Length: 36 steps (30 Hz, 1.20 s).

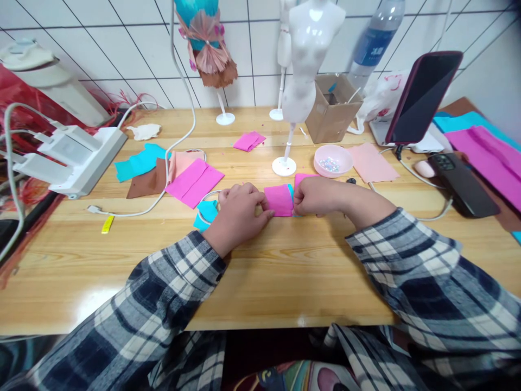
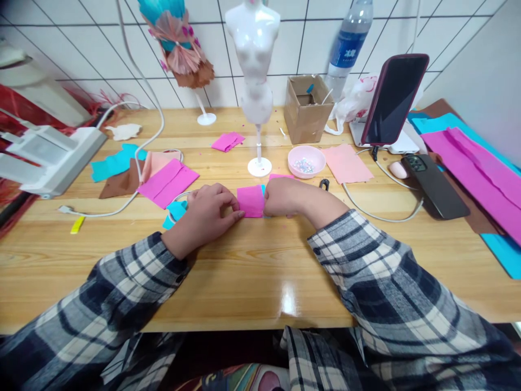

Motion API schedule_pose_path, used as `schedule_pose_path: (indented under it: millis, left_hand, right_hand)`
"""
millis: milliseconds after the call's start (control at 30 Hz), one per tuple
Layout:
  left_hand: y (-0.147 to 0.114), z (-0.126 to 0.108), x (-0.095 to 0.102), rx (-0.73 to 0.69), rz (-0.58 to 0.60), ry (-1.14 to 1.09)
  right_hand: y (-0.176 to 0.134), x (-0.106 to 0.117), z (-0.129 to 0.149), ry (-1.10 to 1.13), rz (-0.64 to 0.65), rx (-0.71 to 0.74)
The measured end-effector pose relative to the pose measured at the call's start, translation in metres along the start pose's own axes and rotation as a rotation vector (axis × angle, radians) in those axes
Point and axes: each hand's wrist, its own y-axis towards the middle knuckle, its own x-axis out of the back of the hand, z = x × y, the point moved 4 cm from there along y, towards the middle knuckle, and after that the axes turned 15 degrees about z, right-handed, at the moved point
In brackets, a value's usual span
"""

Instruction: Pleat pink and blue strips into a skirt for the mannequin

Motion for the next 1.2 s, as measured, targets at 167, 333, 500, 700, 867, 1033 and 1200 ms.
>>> schedule_pose_path:
  millis: [167, 333, 500, 700, 867, 1033, 1200]
  left_hand:
    - [-0.022, -0.035, -0.002, -0.262, -0.03, 0.225]
    - [-0.044, -0.053, -0.026, -0.288, 0.053, 0.406]
    - [-0.049, -0.05, -0.028, -0.226, -0.023, 0.399]
    - [-0.051, -0.052, -0.025, -0.251, -0.06, 0.422]
    - [-0.049, -0.05, -0.026, -0.229, -0.023, 0.377]
    - [-0.05, -0.047, -0.027, -0.207, -0.026, 0.36]
    - [-0.05, -0.047, -0.028, -0.244, -0.059, 0.381]
  right_hand:
    - [-0.002, 0.001, 0.004, -0.001, 0.013, 0.01]
    - [-0.005, 0.002, 0.008, -0.057, 0.023, 0.002]
    - [-0.006, 0.003, 0.008, -0.051, 0.026, -0.025]
    - [-0.01, 0.001, 0.008, -0.073, 0.003, 0.017]
    - [-0.01, -0.006, -0.012, 0.114, -0.071, 0.124]
    - [-0.032, -0.026, -0.027, 0.023, -0.605, 0.294]
    - [-0.049, -0.063, -0.016, -0.426, -0.711, 0.402]
